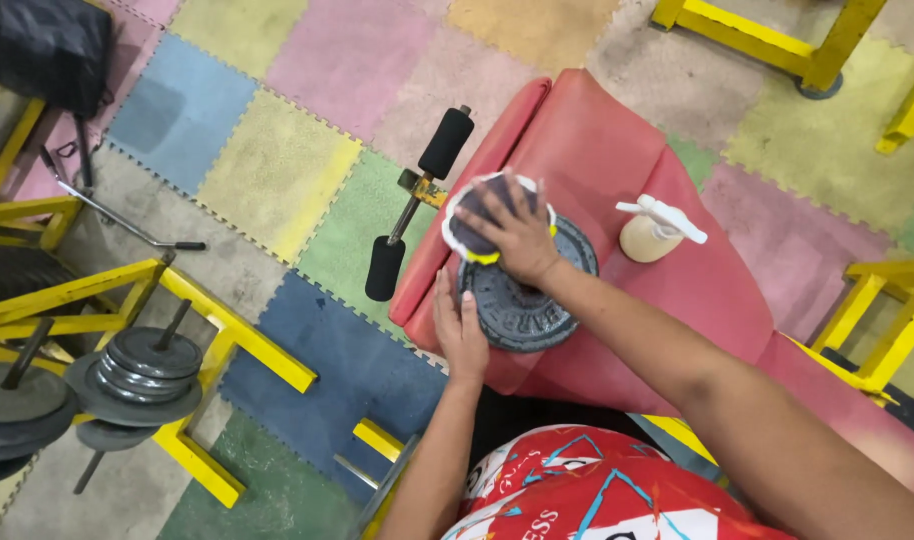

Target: Spraying and wiping down gym weight plates and related equipment with a cleaning cloth.

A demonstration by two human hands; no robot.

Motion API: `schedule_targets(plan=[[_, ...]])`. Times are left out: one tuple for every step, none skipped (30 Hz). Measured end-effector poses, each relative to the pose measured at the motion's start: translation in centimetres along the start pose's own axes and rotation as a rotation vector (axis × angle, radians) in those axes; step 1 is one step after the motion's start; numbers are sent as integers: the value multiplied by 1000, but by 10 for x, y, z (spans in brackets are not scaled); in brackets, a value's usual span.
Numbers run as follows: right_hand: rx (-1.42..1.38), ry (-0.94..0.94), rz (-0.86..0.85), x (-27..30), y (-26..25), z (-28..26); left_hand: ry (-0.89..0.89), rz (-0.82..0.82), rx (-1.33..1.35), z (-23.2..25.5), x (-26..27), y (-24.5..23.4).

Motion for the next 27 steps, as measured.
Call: schedule_targets(plan=[[-36,70,-16,-7,-6,1,24,-26,-63,1,-2,2],[-65,146,-33,-14,-13,4,50,-61,-122,3,-6,6],[-55,156,-35,-11,-13,9,50,-75,-118,6,-11,9],[-90,192,-87,-8,-12,13,80,-99,-141,9,-15,12],[-126,228,-137,-4,-11,17,110,-123,-164,11,-19,15],[-116,247,-138,-1,-12,22,112,-145,-161,12,-25,18],[-157,240,-123,2,-13,26,168,-177,-175,13,-31,22],[-197,241,-106,6,-16,28,225,-217,-188,16,-36,24],[-184,267,-106,14,-22,30,227,-245,-183,15,-38,27],[-185,286,-89,18,-24,32,278,-272,-204,14,-45,29],[-185,304,-71,21,-26,34,329,-297,-224,12,-52,32],[-166,334,-60,30,-29,34,344,-331,-217,17,-59,34],[-155,394,-29,39,-32,33,373,-370,-213,22,-67,36],[-139,460,0,48,-36,30,400,-417,-207,28,-74,37],[-115,496,9,63,-38,26,413,-459,-196,26,-81,41],[-117,584,49,79,-38,18,350,-514,-199,23,-86,41],[-117,671,91,94,-36,8,287,-569,-205,18,-91,41],[-100,697,103,108,-35,-3,299,-599,-201,22,-97,39],[-98,773,134,121,-33,-16,296,-652,-195,25,-103,38],[-96,848,165,136,-31,-29,293,-706,-189,29,-108,37],[-78,873,179,141,-28,-45,305,-736,-186,24,-116,40],[-57,906,191,147,-27,-67,364,-742,-185,21,-121,39],[-36,939,203,153,-25,-89,423,-748,-181,17,-126,39],[-17,966,212,154,-22,-113,431,-780,-175,13,-131,40],[-5,1009,193,155,-18,-136,437,-791,-169,8,-136,41],[6,1041,176,154,-13,-154,445,-792,-159,6,-143,46],[25,1058,186,144,-11,-163,455,-815,-149,9,-149,50]])
Point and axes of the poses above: each hand's wrist, its own x-axis away from the middle knuckle, its own y-axis out of the palm, z = x × y, the point moved 1 cm from there along -x, towards the middle knuckle, and after that the axes turned 9 degrees about z, right-handed, at the moved point
